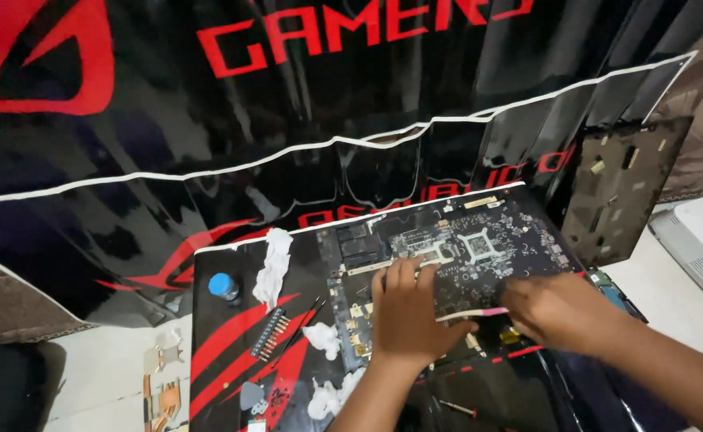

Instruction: Cleaning a computer motherboard using a toothbrush to remove dust.

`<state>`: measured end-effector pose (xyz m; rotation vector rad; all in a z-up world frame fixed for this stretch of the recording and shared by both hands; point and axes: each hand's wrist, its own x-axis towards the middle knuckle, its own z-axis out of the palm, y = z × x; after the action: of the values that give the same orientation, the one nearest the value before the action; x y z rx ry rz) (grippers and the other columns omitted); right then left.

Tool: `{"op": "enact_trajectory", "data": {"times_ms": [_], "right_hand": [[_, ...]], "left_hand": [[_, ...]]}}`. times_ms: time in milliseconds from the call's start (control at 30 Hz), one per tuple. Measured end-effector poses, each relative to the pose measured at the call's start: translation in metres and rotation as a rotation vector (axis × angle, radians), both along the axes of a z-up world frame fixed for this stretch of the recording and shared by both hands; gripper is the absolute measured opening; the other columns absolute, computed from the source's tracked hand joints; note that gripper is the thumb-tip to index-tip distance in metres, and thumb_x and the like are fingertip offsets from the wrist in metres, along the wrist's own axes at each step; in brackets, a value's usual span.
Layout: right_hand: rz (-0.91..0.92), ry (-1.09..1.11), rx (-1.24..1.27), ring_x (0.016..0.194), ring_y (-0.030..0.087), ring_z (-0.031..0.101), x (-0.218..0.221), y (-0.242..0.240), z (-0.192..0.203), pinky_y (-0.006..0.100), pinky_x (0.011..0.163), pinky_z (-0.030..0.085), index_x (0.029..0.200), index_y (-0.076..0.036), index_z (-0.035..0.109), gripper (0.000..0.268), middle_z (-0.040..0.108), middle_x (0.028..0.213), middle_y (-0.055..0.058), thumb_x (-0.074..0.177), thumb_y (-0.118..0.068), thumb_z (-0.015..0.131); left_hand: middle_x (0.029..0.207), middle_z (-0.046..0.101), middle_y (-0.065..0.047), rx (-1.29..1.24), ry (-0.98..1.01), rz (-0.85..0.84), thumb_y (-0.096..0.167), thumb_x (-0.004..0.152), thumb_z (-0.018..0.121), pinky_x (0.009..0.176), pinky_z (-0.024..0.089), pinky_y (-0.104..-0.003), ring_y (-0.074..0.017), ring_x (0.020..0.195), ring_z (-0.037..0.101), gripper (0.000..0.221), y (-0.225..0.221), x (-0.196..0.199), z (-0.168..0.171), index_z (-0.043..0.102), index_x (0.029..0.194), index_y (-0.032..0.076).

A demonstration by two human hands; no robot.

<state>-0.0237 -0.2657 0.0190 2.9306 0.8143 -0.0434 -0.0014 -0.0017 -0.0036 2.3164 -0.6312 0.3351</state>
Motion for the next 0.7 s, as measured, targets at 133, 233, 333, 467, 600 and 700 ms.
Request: {"op": "enact_trajectory", "data": {"times_ms": [133,233,333,467,600,700], "right_hand": [[0.034,-0.032,0.142,0.063,0.025,0.068,-0.005,0.0,-0.003,0.041,0.06,0.055,0.083,-0.017,0.066,0.01,0.066,0.079,0.001,0.077,-0.023,0.071],[0.066,-0.06,0.154,0.068,0.028,0.067,-0.007,-0.002,-0.01,0.043,0.06,0.053,0.089,-0.016,0.065,0.014,0.066,0.085,0.003,0.079,-0.024,0.069],[0.021,-0.053,0.172,0.064,0.028,0.066,-0.009,-0.003,-0.015,0.044,0.056,0.052,0.092,-0.017,0.065,0.017,0.065,0.083,0.001,0.078,-0.027,0.07],[0.116,-0.148,0.074,0.067,0.026,0.064,-0.008,0.0,-0.016,0.042,0.054,0.052,0.095,-0.015,0.063,0.021,0.062,0.087,0.003,0.08,-0.029,0.066],[0.203,-0.147,0.099,0.066,0.027,0.063,-0.007,0.003,-0.008,0.042,0.054,0.051,0.103,-0.01,0.065,0.031,0.064,0.09,0.005,0.077,-0.027,0.068],[0.196,-0.139,0.097,0.066,0.029,0.061,-0.007,0.007,-0.001,0.043,0.054,0.05,0.098,-0.01,0.063,0.024,0.062,0.085,0.006,0.08,-0.026,0.066]], "left_hand": [[0.134,0.051,-0.018,0.001,-0.028,-0.032,0.054,0.063,0.089,0.111,0.024,-0.05,-0.0364,0.13,0.041,0.091,0.001,-0.003,0.004,0.058,0.128,-0.001],[0.133,0.05,-0.016,-0.015,0.047,-0.02,0.054,0.065,0.091,0.108,0.025,-0.054,-0.0395,0.13,0.038,0.089,0.0,-0.004,0.006,0.058,0.13,0.003],[0.137,0.049,-0.015,-0.001,0.111,0.009,0.054,0.065,0.091,0.104,0.031,-0.054,-0.041,0.129,0.036,0.088,-0.001,-0.005,0.006,0.06,0.131,0.004],[0.136,0.051,-0.019,-0.001,0.042,-0.011,0.054,0.065,0.091,0.106,0.029,-0.056,-0.043,0.129,0.04,0.09,0.0,-0.004,0.005,0.061,0.129,-0.001],[0.134,0.051,-0.018,-0.061,0.006,-0.007,0.046,0.063,0.092,0.102,0.035,-0.054,-0.0412,0.122,0.044,0.085,0.003,-0.006,0.01,0.063,0.128,-0.001],[0.135,0.05,-0.02,-0.049,0.004,-0.032,0.049,0.065,0.091,0.106,0.029,-0.054,-0.0398,0.126,0.042,0.086,0.003,-0.005,0.007,0.061,0.128,-0.001]]}}
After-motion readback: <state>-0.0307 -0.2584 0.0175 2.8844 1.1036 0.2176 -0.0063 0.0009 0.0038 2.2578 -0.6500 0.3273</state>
